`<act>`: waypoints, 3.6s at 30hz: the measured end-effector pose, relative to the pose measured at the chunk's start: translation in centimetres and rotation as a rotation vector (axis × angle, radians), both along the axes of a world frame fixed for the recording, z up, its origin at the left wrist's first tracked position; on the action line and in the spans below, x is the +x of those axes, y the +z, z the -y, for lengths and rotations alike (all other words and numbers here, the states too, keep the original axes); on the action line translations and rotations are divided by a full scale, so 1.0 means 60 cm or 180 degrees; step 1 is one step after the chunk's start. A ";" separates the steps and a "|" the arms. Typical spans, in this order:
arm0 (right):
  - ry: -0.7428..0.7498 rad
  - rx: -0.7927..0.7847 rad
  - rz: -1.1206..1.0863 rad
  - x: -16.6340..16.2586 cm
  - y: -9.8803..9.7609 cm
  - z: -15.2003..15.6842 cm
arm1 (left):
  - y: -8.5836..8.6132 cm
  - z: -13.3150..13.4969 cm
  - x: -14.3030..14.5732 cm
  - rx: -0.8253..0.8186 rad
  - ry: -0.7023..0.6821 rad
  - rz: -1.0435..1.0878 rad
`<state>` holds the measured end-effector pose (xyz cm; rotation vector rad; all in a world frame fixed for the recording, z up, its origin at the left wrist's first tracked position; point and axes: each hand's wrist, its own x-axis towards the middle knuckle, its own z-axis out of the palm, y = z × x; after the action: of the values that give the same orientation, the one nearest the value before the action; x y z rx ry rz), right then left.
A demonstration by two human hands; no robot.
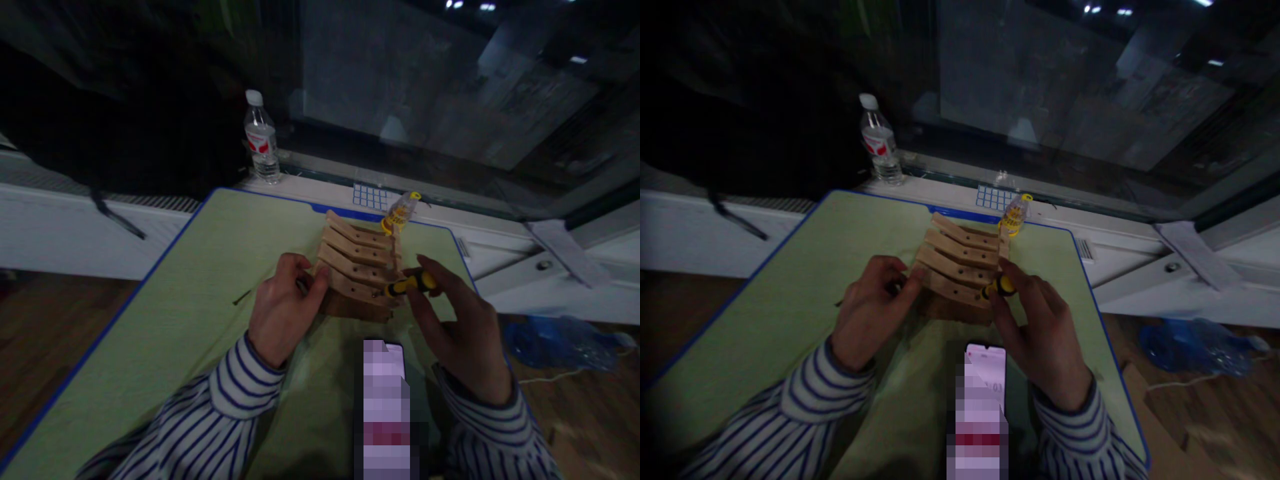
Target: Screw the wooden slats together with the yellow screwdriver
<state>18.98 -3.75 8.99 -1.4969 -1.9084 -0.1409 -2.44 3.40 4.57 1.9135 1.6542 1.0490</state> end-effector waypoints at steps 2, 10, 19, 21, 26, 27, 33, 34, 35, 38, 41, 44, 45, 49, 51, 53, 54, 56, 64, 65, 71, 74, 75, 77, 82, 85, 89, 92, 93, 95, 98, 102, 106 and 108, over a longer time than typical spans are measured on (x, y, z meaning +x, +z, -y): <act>0.0001 0.0022 -0.0003 0.000 0.000 -0.001 | -0.002 0.000 -0.001 -0.0001 -0.0031 0.0009; 0.0058 0.0114 0.0080 0.001 0.000 -0.001 | -0.004 0.011 0.002 0.0130 0.0097 -0.0023; 0.0057 0.0046 0.0093 0.003 0.001 0.000 | -0.011 0.010 0.001 0.0172 0.0097 -0.0122; 0.0052 0.0051 0.0105 0.004 0.001 0.000 | -0.013 0.010 0.001 0.0204 0.0106 -0.0158; 0.0041 0.0092 0.0149 0.004 0.000 -0.002 | -0.018 0.007 0.001 0.0332 0.0036 -0.0136; 0.0049 0.0098 0.0154 0.004 0.000 -0.002 | -0.019 0.006 0.000 0.0342 0.0021 -0.0127; 0.0101 0.0072 0.0188 0.004 0.002 -0.001 | -0.014 0.013 -0.008 0.0595 0.0061 -0.0180; 0.0119 0.0054 0.0216 0.004 0.004 -0.002 | -0.010 0.017 -0.009 0.0692 0.0092 -0.0155; 0.0144 0.0039 0.0248 0.004 0.006 -0.003 | -0.004 0.019 -0.010 0.0797 0.0090 -0.0086; 0.0262 -0.0040 0.0356 0.004 0.017 -0.009 | 0.021 0.022 -0.003 0.0943 -0.0376 0.0236; 0.0373 -0.0134 0.0500 0.003 0.035 -0.018 | 0.045 0.011 0.019 0.0628 -0.1448 0.0315; 0.0365 -0.0295 0.0655 0.001 0.051 -0.026 | 0.056 -0.007 0.045 0.0147 -0.2136 0.0291; 0.0356 -0.0334 0.0711 0.000 0.055 -0.028 | 0.055 -0.012 0.052 0.0041 -0.2198 0.0289; 0.0351 -0.0359 0.0884 -0.001 0.061 -0.033 | 0.042 -0.026 0.070 -0.0411 -0.2414 0.0369; 0.0359 -0.0360 0.0861 -0.001 0.061 -0.033 | 0.032 -0.030 0.072 -0.0525 -0.2448 0.0478; 0.0374 -0.0368 0.0764 -0.002 0.061 -0.033 | 0.024 -0.032 0.073 -0.0546 -0.2437 0.0559; 0.0377 -0.0376 0.0718 -0.002 0.061 -0.033 | 0.021 -0.033 0.072 -0.0544 -0.2423 0.0566; 0.0367 -0.0403 0.0685 -0.002 0.062 -0.032 | 0.020 -0.032 0.072 -0.0526 -0.2391 0.0506; 0.0513 -0.0688 0.0927 0.000 0.079 -0.036 | 0.030 -0.025 0.072 -0.0447 -0.2345 0.0411; 0.0562 -0.0702 0.0942 0.001 0.082 -0.037 | 0.031 -0.025 0.072 -0.0487 -0.2385 0.0426; 0.0541 -0.0841 0.1009 0.004 0.089 -0.046 | 0.047 -0.030 0.071 -0.0596 -0.2704 0.0358; 0.0548 -0.0879 0.1023 0.006 0.089 -0.048 | 0.059 -0.034 0.074 -0.0588 -0.2705 0.0201; 0.0551 -0.0883 0.1016 0.007 0.089 -0.048 | 0.061 -0.035 0.075 -0.0552 -0.2673 0.0143; 0.0538 -0.0898 0.1024 0.008 0.088 -0.048 | 0.064 -0.037 0.077 -0.0426 -0.2623 0.0079; 0.0511 -0.0913 0.0964 0.011 0.091 -0.047 | 0.062 -0.042 0.078 -0.0219 -0.2682 0.0145; 0.0706 -0.0957 0.0928 0.015 0.093 -0.047 | 0.062 -0.044 0.075 -0.0220 -0.2780 0.0211; 0.0707 -0.1033 0.0877 0.019 0.092 -0.051 | 0.065 -0.046 0.072 -0.0123 -0.2832 0.0203; 0.0719 -0.1081 0.0841 0.018 0.091 -0.053 | 0.066 -0.047 0.073 -0.0172 -0.2849 0.0078; 0.0727 -0.1092 0.0838 0.018 0.092 -0.054 | 0.066 -0.048 0.074 -0.0218 -0.2844 0.0012; 0.0717 -0.1096 0.0847 0.017 0.092 -0.055 | 0.064 -0.048 0.076 -0.0303 -0.2809 -0.0134; 0.0708 -0.1090 0.0852 0.016 0.092 -0.055 | 0.062 -0.048 0.077 -0.0304 -0.2732 -0.0250; 0.0783 -0.0968 0.0876 0.017 0.090 -0.055 | 0.064 -0.049 0.077 -0.0213 -0.2557 -0.0335; 0.0681 -0.0975 0.0945 0.017 0.091 -0.055 | 0.068 -0.050 0.077 -0.0183 -0.2553 -0.0336; 0.0624 -0.0993 0.0927 0.016 0.092 -0.054 | 0.069 -0.050 0.077 -0.0192 -0.2584 -0.0337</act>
<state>19.93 -0.49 14.51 -1.5415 -2.3885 0.0329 2.20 6.42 8.71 2.2977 0.7717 0.5582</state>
